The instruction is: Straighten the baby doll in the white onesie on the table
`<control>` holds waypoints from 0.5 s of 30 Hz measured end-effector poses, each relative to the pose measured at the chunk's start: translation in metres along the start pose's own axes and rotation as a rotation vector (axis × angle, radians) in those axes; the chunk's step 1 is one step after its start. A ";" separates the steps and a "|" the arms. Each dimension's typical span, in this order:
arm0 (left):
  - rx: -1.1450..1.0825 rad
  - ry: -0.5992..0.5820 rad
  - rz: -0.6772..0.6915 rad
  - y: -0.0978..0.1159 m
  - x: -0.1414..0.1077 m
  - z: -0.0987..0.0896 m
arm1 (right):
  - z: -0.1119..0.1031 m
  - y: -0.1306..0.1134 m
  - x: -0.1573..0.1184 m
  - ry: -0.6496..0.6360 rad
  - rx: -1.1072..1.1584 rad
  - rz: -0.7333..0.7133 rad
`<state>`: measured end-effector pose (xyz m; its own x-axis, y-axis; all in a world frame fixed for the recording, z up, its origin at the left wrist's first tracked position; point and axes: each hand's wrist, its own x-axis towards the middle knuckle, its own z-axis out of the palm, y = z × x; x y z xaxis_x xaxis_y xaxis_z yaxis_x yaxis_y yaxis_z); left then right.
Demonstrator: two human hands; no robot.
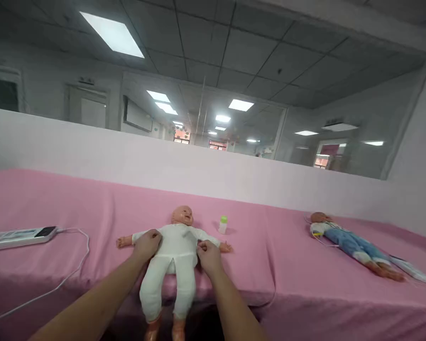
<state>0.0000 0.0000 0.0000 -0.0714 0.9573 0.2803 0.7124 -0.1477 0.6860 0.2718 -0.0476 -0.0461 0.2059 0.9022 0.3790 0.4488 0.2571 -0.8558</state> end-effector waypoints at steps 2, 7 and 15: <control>0.010 0.010 0.019 -0.003 0.002 0.002 | -0.001 0.000 0.001 0.010 -0.004 -0.002; -0.006 0.019 0.033 -0.005 0.006 0.005 | 0.001 0.005 0.003 -0.010 0.129 0.065; -0.064 0.040 0.048 -0.003 0.001 0.002 | 0.005 0.005 0.002 -0.039 0.301 0.143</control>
<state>-0.0006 0.0023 -0.0031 -0.0671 0.9381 0.3398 0.6696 -0.2102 0.7124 0.2703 -0.0430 -0.0512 0.2120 0.9477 0.2386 0.1399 0.2122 -0.9671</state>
